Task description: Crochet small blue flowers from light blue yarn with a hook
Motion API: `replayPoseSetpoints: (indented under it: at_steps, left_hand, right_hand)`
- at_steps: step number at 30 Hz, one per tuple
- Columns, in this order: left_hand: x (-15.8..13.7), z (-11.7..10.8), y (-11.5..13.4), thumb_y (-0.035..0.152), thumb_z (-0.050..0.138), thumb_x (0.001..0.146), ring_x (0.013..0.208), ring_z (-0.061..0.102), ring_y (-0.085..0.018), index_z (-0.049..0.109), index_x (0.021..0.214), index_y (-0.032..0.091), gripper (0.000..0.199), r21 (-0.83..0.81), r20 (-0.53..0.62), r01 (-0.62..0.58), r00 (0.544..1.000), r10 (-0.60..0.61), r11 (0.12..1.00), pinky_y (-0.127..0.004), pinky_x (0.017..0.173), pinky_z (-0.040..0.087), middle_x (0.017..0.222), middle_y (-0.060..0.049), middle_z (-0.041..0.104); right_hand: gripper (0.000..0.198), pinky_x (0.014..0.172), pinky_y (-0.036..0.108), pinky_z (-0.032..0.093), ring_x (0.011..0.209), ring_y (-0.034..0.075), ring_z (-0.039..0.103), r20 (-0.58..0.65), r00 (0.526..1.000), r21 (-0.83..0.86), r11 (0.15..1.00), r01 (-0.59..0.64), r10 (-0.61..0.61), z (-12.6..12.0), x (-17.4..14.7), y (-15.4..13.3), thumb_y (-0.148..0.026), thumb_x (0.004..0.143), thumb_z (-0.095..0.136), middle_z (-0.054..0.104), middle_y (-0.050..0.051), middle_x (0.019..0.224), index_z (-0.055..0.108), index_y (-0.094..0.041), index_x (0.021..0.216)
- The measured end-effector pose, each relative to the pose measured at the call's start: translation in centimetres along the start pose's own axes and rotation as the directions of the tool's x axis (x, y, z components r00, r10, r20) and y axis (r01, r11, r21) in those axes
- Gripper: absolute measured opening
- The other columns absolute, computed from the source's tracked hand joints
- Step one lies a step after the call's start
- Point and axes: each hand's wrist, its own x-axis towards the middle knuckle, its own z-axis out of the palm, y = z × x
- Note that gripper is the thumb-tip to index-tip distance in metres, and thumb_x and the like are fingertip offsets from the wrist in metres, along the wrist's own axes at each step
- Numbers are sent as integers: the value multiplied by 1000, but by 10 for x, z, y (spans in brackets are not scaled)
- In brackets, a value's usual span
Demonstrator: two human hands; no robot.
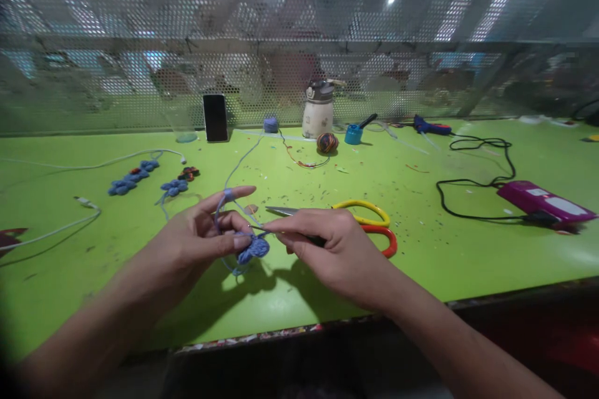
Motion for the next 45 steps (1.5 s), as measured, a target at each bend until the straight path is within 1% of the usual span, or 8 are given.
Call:
replayPoseSetpoints:
  at_steps: [8,14,19,22,25,29,40,45]
  left_hand:
    - [2,-2,-1,15,82,68,68,60,-15,44,141,14,82,24,23,2,1000,-2,1000,-28,66,46,74,-1,66]
    - [-1,3,-3,13,76,72,65,58,-16,31,152,23,92,178,34,-119,993,115,977,-29,63,46,72,0,65]
    - [-9,9,-16,11,66,81,76,57,-19,56,139,31,62,584,40,-391,889,456,712,-32,78,44,81,-4,66]
    - [-11,12,-19,12,66,79,84,59,-21,68,125,29,49,643,59,-445,840,540,623,-33,84,44,90,-7,69]
    - [-9,11,-14,16,71,79,80,62,-20,64,129,25,51,530,-58,-382,874,482,757,-32,82,46,83,-4,68]
    - [-1,5,-3,20,82,69,70,63,-17,60,130,16,64,116,-130,-194,969,209,974,-31,72,48,73,0,66]
    - [-1,1,2,15,86,62,65,59,-14,68,118,14,60,-86,-82,-55,995,47,995,-28,64,44,70,-1,66]
    - [1,-2,3,14,85,64,65,59,-13,69,115,14,53,-118,-56,-17,998,10,993,-28,65,44,71,0,66]
  right_hand:
    - [20,35,19,28,37,5,41,87,932,329,873,-360,351,4,1,3,-25,83,69,57,-2,54,81,-20,98]
    - [22,35,19,29,37,5,42,145,899,366,821,-438,414,4,2,10,-29,79,74,57,-2,55,81,-19,97]
    - [16,37,19,27,39,5,39,44,882,375,810,-450,470,14,6,10,-24,76,77,56,-3,54,81,-17,90]
    - [19,39,18,30,40,3,41,32,860,593,683,-426,509,31,6,10,-28,80,75,60,-3,61,78,-17,95]
    - [26,37,16,26,40,3,44,0,845,785,523,-331,535,45,3,10,-29,77,78,64,-2,66,76,-20,102]
    - [24,36,15,23,38,2,44,-56,846,820,508,-263,530,51,-1,7,-29,77,78,64,-3,64,75,-19,99]
    - [22,38,16,28,39,2,45,-23,878,778,560,-285,478,43,-5,8,-27,79,76,65,-2,65,77,-21,101]
    - [21,39,17,29,40,3,45,-39,896,699,653,-291,442,36,-7,7,-28,81,75,64,-1,64,78,-21,100]
